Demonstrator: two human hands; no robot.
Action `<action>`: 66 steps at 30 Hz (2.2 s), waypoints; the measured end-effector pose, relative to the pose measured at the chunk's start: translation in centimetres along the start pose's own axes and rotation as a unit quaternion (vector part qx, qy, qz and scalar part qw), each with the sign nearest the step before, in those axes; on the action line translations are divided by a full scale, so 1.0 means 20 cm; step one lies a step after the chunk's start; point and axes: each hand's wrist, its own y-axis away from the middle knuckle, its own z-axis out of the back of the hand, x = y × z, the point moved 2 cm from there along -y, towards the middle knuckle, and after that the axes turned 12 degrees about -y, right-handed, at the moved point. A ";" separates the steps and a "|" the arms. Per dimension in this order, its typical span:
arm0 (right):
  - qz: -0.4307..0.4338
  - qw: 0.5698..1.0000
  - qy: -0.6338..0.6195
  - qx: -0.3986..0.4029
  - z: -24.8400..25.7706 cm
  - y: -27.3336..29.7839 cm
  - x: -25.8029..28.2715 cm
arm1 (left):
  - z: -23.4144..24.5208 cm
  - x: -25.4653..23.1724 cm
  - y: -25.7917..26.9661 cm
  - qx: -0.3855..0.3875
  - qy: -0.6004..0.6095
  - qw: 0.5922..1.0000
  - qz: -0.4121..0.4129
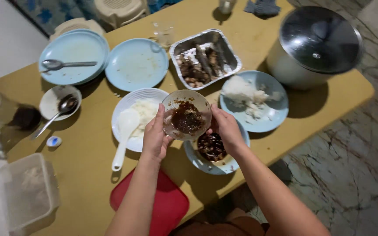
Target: The recorder clears leftover food from a bowl into a larger container, carries the bowl to the sink, and washes it.
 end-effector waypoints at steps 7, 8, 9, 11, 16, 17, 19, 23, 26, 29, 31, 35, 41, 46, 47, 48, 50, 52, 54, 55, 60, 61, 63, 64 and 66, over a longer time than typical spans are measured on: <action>0.075 0.993 0.084 -0.039 0.40 0.14 0.14 | -0.41 0.17 0.07 0.047 0.000 0.999 0.013; 0.087 0.989 0.107 -0.045 0.48 0.16 0.16 | -0.48 0.21 0.08 0.053 0.006 0.998 0.015; 0.098 0.985 0.131 -0.052 0.56 0.19 0.18 | -0.55 0.25 0.09 0.060 0.012 0.998 0.018; 0.105 0.984 0.129 -0.070 0.71 0.27 0.27 | -0.72 0.33 0.11 0.059 -0.009 0.998 0.022; 0.152 0.969 0.156 -0.116 1.20 0.40 0.43 | -1.23 0.53 0.16 0.110 -0.002 0.993 0.043; 0.164 0.966 0.160 -0.122 1.29 0.44 0.48 | -1.33 0.57 0.18 0.093 -0.042 0.994 0.041; 0.179 0.961 0.164 -0.130 1.46 0.48 0.55 | -1.49 0.66 0.19 0.078 -0.084 0.993 0.038; 0.175 0.950 0.183 -0.183 1.81 0.55 0.61 | -1.76 0.82 0.18 0.110 -0.142 0.983 0.029; 0.176 0.954 0.136 -0.201 1.99 0.59 0.66 | -1.94 0.88 0.15 0.128 -0.208 0.969 0.032; 0.151 0.957 0.097 -0.229 2.07 0.66 0.77 | -2.10 0.93 0.10 0.136 -0.260 0.955 0.046; 0.139 0.953 0.086 -0.254 2.14 0.69 0.82 | -2.20 0.95 0.09 0.139 -0.283 0.947 0.058; 0.155 0.946 0.127 -0.254 2.30 0.68 0.92 | -2.40 0.97 0.04 0.122 -0.314 0.941 0.034; 0.124 0.951 0.114 -0.259 2.56 0.59 1.07 | -2.69 0.98 -0.10 0.150 -0.315 0.937 0.029; 0.120 0.944 0.136 -0.276 2.74 0.43 1.23 | -2.92 0.97 -0.30 0.171 -0.318 0.932 0.021; 0.124 0.946 0.129 -0.271 2.77 0.39 1.25 | -2.96 0.97 -0.34 0.173 -0.314 0.933 0.023; 0.128 0.948 0.122 -0.266 2.81 0.35 1.27 | -3.00 0.97 -0.39 0.174 -0.311 0.934 0.026; 0.124 0.944 0.132 -0.276 2.84 0.27 1.35 | -3.08 0.94 -0.48 0.178 -0.303 0.936 0.024; 0.122 0.939 0.144 -0.287 2.87 0.20 1.42 | -3.16 0.91 -0.57 0.183 -0.294 0.938 0.020; 0.109 0.937 0.142 -0.299 2.90 0.15 1.48 | -3.25 0.92 -0.67 0.180 -0.306 0.934 0.025; 0.111 0.936 0.144 -0.301 2.94 0.12 1.53 | -3.30 0.92 -0.72 0.183 -0.305 0.934 0.024; 0.132 0.939 0.140 -0.286 3.03 0.04 1.62 | -3.41 0.90 -0.82 0.182 -0.323 0.928 0.032; 0.131 0.939 0.139 -0.287 3.05 0.02 1.63 | -3.44 0.91 -0.84 0.182 -0.324 0.928 0.033; 0.120 0.944 0.125 -0.282 3.11 -0.02 1.67 | -3.51 0.93 -0.87 0.176 -0.329 0.928 0.021; 0.118 0.944 0.126 -0.280 3.15 -0.03 1.68 | -3.54 0.93 -0.89 0.173 -0.328 0.928 0.023; 0.120 0.946 0.141 -0.265 3.23 -0.06 1.73 | -3.61 0.95 -0.91 0.168 -0.321 0.932 0.032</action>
